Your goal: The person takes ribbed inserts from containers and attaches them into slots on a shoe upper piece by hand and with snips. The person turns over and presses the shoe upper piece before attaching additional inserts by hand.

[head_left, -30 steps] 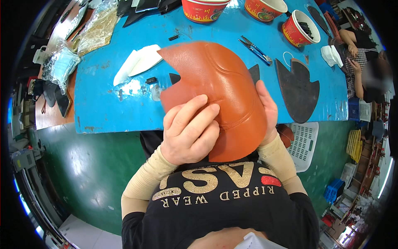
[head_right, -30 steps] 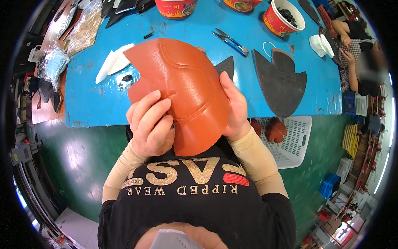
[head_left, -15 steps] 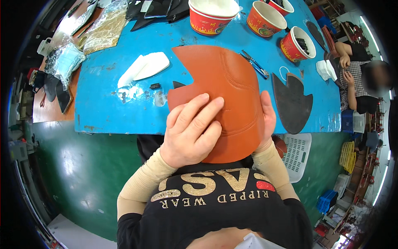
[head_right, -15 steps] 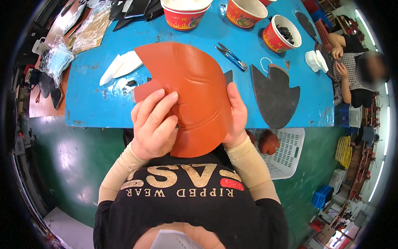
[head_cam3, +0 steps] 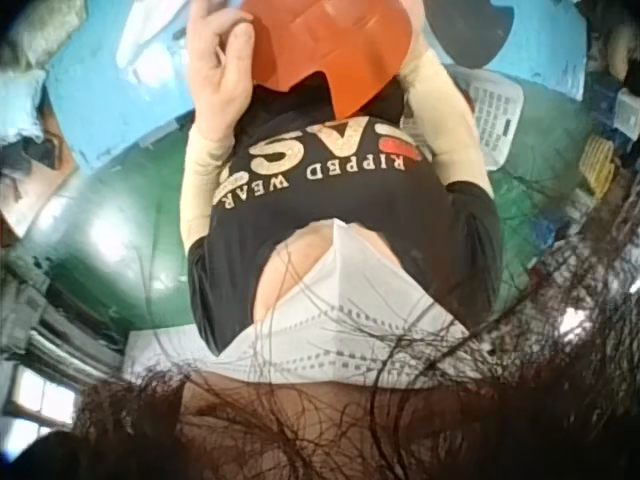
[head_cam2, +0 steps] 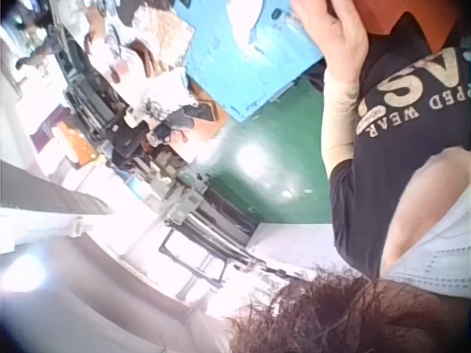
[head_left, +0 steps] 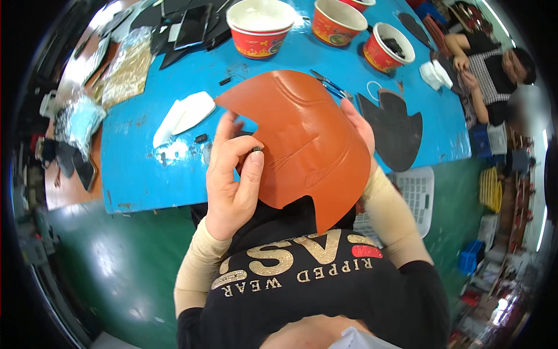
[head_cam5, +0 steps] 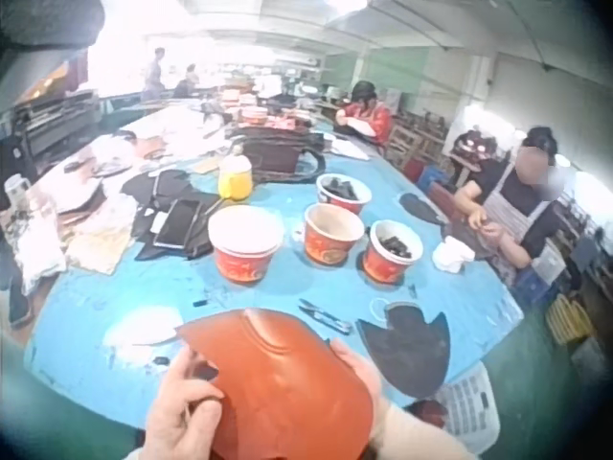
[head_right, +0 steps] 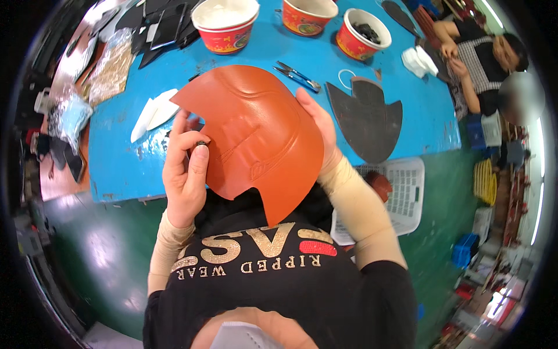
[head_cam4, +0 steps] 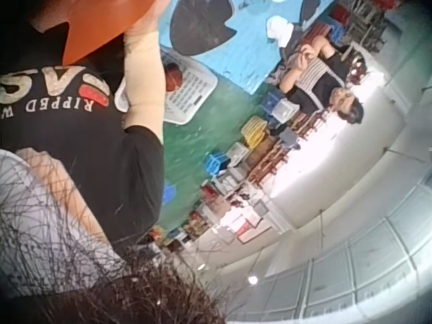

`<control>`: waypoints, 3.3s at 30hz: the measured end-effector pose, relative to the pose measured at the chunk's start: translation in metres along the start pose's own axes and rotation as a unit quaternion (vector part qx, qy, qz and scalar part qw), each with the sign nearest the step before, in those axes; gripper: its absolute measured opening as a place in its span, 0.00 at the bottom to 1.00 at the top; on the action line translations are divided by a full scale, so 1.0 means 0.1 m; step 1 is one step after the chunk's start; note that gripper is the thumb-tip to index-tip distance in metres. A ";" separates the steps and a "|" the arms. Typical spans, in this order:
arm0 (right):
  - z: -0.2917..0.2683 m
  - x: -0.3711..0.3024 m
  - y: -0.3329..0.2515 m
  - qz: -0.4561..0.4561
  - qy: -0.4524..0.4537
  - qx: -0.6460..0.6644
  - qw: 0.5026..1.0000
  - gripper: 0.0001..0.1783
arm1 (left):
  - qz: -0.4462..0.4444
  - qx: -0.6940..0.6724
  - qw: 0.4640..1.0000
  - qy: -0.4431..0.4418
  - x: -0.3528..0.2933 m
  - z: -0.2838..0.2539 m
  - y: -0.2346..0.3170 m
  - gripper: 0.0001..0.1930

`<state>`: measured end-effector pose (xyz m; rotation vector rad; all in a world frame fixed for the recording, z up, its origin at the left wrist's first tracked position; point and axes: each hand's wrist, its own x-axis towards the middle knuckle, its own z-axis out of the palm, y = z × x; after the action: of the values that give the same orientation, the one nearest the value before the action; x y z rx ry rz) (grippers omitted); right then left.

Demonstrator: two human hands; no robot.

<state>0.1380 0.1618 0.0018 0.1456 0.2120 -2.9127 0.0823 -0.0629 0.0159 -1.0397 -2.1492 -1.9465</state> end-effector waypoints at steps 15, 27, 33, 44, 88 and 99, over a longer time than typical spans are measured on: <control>-0.01 0.09 0.02 0.098 0.056 0.018 0.993 0.28 | -0.023 -0.062 0.989 -0.133 -0.28 0.12 0.03 0.06; 1.32 -0.26 -0.24 -0.188 -0.009 -0.916 0.355 0.21 | -0.159 -0.160 0.971 0.078 -0.33 -0.20 -0.15 0.09; 0.32 -0.34 0.40 -0.179 -0.078 -0.969 0.149 0.14 | -0.278 -0.285 0.907 0.137 -0.39 -0.21 -0.11 0.10; -0.24 -0.45 0.40 -0.322 -0.102 -0.910 0.239 0.17 | -0.183 -0.162 0.970 -0.007 -0.42 -0.04 -0.06 0.07; -0.01 -0.37 0.64 -0.361 0.046 -0.762 0.536 0.12 | -0.169 -0.045 0.982 -0.077 -0.34 0.13 0.09 0.07; -0.04 -0.29 0.83 -0.308 0.092 -0.688 0.651 0.09 | -0.290 -0.229 0.929 -0.028 -0.44 0.25 0.10 0.11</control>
<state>0.1847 0.0883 -0.0093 0.0946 2.7394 -2.2681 0.1306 -0.0591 -0.0014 -0.5117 -2.2690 -2.8118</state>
